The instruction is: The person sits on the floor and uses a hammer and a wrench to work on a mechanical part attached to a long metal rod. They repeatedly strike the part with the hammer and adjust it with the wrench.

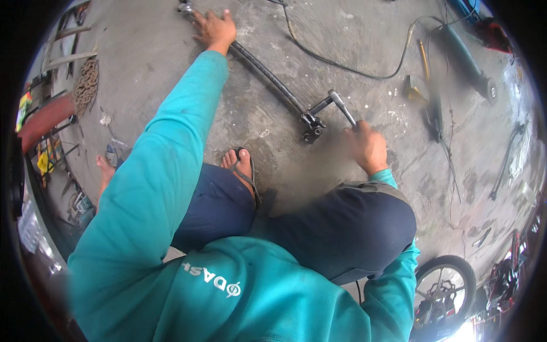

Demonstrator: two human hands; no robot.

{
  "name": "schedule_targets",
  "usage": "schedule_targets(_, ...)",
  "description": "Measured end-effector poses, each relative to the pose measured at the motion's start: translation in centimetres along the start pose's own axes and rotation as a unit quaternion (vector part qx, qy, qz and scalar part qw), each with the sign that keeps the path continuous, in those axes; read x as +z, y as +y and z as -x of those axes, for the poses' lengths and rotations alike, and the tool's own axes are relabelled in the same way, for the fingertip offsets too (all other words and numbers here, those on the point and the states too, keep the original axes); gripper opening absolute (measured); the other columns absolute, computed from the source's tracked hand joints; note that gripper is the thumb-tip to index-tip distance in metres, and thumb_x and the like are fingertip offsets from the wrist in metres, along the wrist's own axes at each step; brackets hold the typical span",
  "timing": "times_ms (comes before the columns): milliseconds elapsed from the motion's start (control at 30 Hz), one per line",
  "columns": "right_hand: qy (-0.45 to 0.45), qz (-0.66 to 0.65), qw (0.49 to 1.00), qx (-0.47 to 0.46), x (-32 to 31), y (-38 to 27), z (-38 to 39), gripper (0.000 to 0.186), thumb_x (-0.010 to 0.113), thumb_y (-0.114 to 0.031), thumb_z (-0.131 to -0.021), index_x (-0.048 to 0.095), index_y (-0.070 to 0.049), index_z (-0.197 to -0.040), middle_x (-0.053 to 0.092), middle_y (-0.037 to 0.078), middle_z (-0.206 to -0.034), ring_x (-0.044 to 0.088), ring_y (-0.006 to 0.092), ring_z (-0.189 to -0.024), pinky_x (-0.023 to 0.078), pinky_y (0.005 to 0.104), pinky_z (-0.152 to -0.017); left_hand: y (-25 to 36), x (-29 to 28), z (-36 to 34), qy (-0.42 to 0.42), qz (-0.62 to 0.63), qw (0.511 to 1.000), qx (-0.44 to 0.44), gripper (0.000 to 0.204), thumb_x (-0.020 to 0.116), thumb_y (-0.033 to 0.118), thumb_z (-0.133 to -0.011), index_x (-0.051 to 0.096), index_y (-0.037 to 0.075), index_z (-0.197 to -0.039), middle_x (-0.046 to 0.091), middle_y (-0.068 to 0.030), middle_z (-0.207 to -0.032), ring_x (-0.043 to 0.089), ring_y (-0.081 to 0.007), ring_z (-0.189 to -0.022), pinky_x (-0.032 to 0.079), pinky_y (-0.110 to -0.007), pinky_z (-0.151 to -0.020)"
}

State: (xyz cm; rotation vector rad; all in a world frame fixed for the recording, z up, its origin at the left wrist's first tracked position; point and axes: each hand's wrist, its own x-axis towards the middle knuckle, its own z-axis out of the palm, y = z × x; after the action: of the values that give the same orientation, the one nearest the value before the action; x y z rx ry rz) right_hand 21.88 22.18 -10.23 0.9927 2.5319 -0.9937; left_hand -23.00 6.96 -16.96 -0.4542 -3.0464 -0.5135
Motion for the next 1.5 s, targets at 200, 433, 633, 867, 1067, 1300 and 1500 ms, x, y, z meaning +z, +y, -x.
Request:
schedule_targets(200, -0.034, -0.037, 0.999, 0.003, 0.0, 0.1, -0.7, 0.036, 0.068, -0.036, -0.095, 0.058, -0.002, -0.093, 0.060, 0.024, -0.069, 0.061, 0.0467, -0.067, 0.043, 0.0503, -0.059, -0.6, -1.5, 0.2, -0.018, 0.049, 0.999, -0.006, 0.066, 0.042, 0.036, -0.105, 0.024, -0.002, -0.156, 0.000, -0.0242, -0.167, 0.008, -0.0451, -0.154, 0.006, -0.065, -0.123)
schedule_targets(433, -0.052, -0.028, 0.997, 0.051, 1.3, -0.4, -0.1, 0.035, 0.064, -0.041, -0.095, 0.059, -0.007, -0.092, 0.064, 0.023, -0.070, 0.064, 0.0466, -0.072, 0.048, 0.0558, -0.065, 0.4, -0.7, -0.5, -0.061, 0.021, 0.998, 0.007, 0.065, 0.045, 0.035, -0.103, 0.028, -0.002, -0.154, -0.002, -0.0254, -0.166, 0.008, -0.0448, -0.154, 0.008, -0.066, -0.122)
schedule_targets(633, -0.078, -0.027, 0.995, 0.047, -0.5, -2.0, -1.1, 0.035, 0.061, -0.040, -0.097, 0.058, -0.006, -0.092, 0.064, 0.024, -0.072, 0.066, 0.0443, -0.077, 0.049, 0.0545, -0.068, 1.0, -0.8, -1.1, -0.083, -0.048, 0.995, -0.010, 0.061, 0.049, 0.034, -0.102, 0.035, 0.003, -0.153, -0.002, -0.0244, -0.166, 0.013, -0.0440, -0.154, 0.013, -0.065, -0.122)
schedule_targets(867, -0.210, 0.100, 0.970, 0.069, -7.2, -8.5, -3.1, 0.022, 0.059, -0.026, -0.098, 0.065, -0.007, -0.106, 0.072, 0.021, -0.092, 0.069, 0.0436, -0.091, 0.054, 0.0540, -0.079, 1.0, -0.8, -1.2, -0.084, -0.059, 0.994, -0.030, 0.061, 0.049, 0.034, -0.102, 0.035, 0.004, -0.153, -0.001, -0.0245, -0.166, 0.013, -0.0433, -0.154, 0.014, -0.064, -0.122)
schedule_targets(1067, -0.150, 0.057, 0.980, 0.121, -1.8, -3.7, -0.2, 0.033, 0.061, -0.038, -0.097, 0.062, -0.006, -0.097, 0.069, 0.022, -0.081, 0.067, 0.0450, -0.083, 0.051, 0.0555, -0.074, 0.6, -0.7, -0.7, -0.080, -0.042, 0.996, -0.018, 0.061, 0.049, 0.034, -0.101, 0.037, 0.003, -0.152, 0.001, -0.0244, -0.166, 0.014, -0.0426, -0.154, 0.014, -0.065, -0.122)
schedule_targets(1300, -0.147, 0.044, 0.982, 0.110, -1.7, -3.5, -0.6, 0.040, 0.058, -0.044, -0.098, 0.061, -0.006, -0.091, 0.066, 0.022, -0.073, 0.066, 0.0451, -0.078, 0.050, 0.0564, -0.072, 0.3, -0.5, -0.8, -0.069, -0.027, 0.997, -0.006, 0.058, 0.049, 0.032, -0.101, 0.040, 0.003, -0.150, 0.001, -0.0259, -0.165, 0.013, -0.0436, -0.154, 0.012, -0.066, -0.122)
schedule_targets(1500, -0.139, 0.045, 0.986, 0.084, -1.2, -2.3, -0.6, 0.040, 0.057, -0.045, -0.099, 0.060, -0.006, -0.093, 0.065, 0.022, -0.071, 0.066, 0.0453, -0.076, 0.050, 0.0554, -0.070, 0.2, -0.5, -0.9, -0.065, -0.018, 0.998, 0.001, 0.058, 0.048, 0.032, -0.101, 0.040, 0.002, -0.150, 0.000, -0.0262, -0.166, 0.014, -0.0441, -0.153, 0.012, -0.065, -0.122)
